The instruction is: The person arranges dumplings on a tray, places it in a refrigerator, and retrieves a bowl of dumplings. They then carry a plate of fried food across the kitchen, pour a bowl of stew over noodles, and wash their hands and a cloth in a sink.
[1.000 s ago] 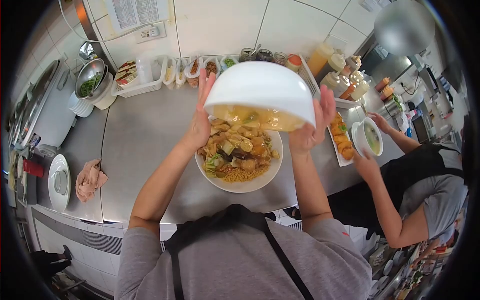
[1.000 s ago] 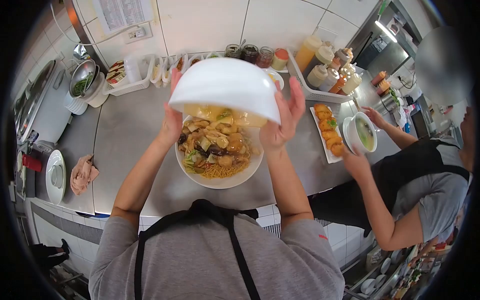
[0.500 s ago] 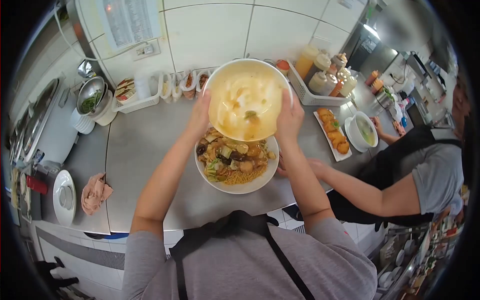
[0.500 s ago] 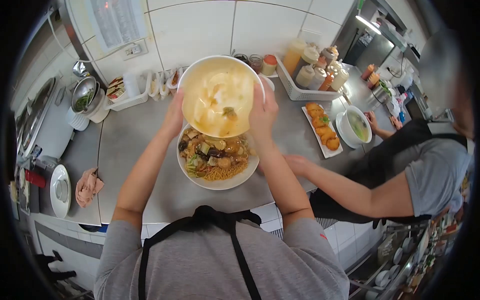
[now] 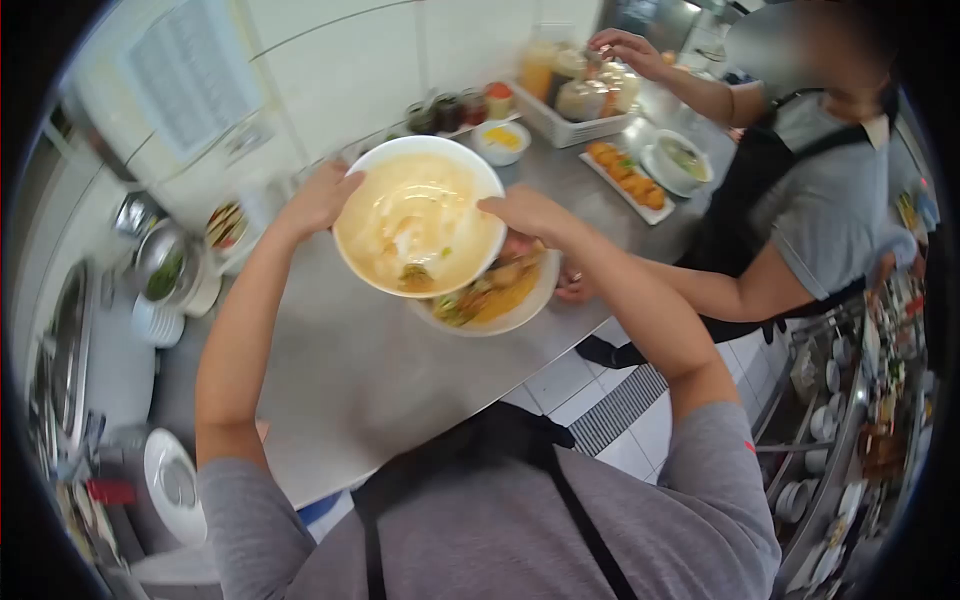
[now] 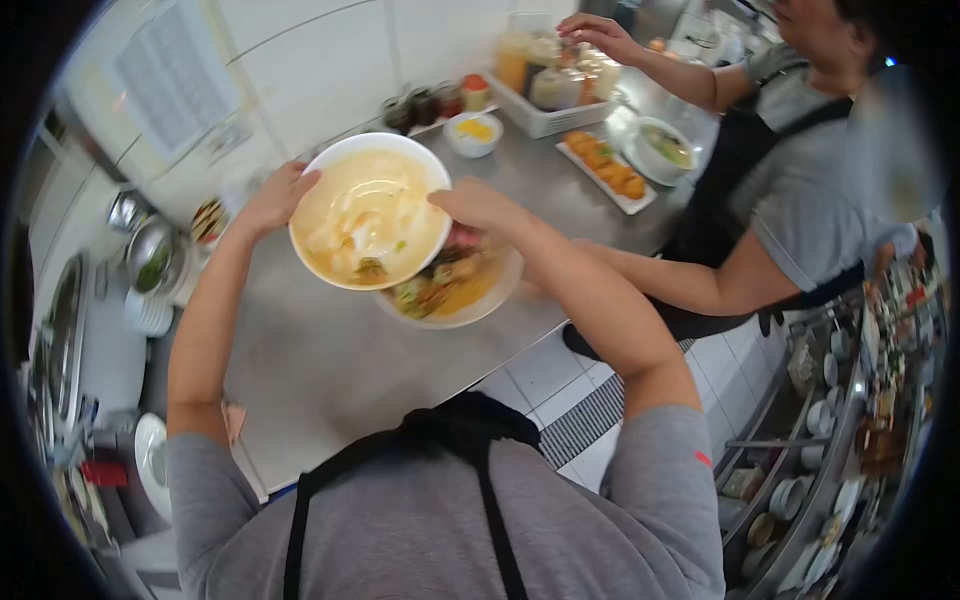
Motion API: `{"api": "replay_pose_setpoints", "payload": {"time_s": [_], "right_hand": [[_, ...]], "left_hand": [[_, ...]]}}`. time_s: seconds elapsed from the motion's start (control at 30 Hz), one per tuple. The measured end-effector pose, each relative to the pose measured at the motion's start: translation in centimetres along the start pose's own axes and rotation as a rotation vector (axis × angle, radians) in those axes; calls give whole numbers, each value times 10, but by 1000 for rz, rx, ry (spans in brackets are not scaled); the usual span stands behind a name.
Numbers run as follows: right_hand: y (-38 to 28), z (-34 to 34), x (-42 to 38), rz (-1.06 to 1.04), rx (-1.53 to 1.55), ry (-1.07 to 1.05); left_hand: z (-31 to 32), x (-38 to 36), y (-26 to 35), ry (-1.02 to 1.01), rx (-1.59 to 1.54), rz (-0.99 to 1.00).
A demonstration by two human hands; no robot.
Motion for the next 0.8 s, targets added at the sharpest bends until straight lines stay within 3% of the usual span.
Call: {"api": "replay_pose_setpoints", "payload": {"time_s": [0.03, 0.07, 0.1, 0.13, 0.2, 0.23, 0.3, 0.33, 0.4, 0.43, 0.47, 0.5, 0.57, 0.6, 0.67, 0.73, 0.77, 0.8], "right_hand": [[-6, 24, -3, -21, 28, -31], [-8, 52, -8, -39, 56, -64], [-13, 77, -6, -271, -95, -49], [-18, 104, -7, -513, -236, -38], [8, 151, -6, 52, 249, -67], [15, 179, -5, 77, 341, -156], [24, 230, -4, 112, 412, -291], [33, 244, -6, 178, 434, -247], [38, 262, 0, 242, 446, -195], [39, 270, 5, 223, 415, -180], [42, 277, 9, 205, 389, -158], [45, 285, 15, 214, 394, -151], [35, 287, 31, 118, 362, -130], [27, 287, 34, 118, 365, -104], [20, 284, 34, 179, 319, -36], [12, 277, 14, 176, 257, -87], [10, 284, 3, 176, 192, -168], [3, 299, -11, 35, 155, -224]], "left_hand": [[0, -12, -4, -153, 17, 27], [-1, -24, -27, -283, -3, -101], [1, -43, -52, -413, -36, -233], [-4, -65, -55, -390, -52, -279], [-42, -118, -64, -103, -105, -369], [-51, -150, -101, -64, -123, -444], [-84, -196, -142, 373, 138, -136], [-82, -229, -169, 382, 306, -189], [-62, -293, -202, 247, 298, -516], [-50, -319, -205, 244, 523, -613], [-38, -338, -209, 235, 751, -698], [-23, -349, -226, 225, 749, -690], [-7, -361, -225, 476, 1007, -278], [-6, -366, -232, 482, 998, -253], [-3, -370, -259, 448, 556, -349], [0, -389, -274, 674, -438, -447], [3, -397, -268, 731, -614, -485], [8, -400, -260, 785, -795, -520]]}}
Point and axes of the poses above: each hand's wrist, its own x-axis towards the middle knuckle, its own z-axis out of the palm, y = z × x, the point moved 8 cm from there along x, towards the middle knuckle, and after that the axes turned 8 degrees about -y, right-handed, at the moved point
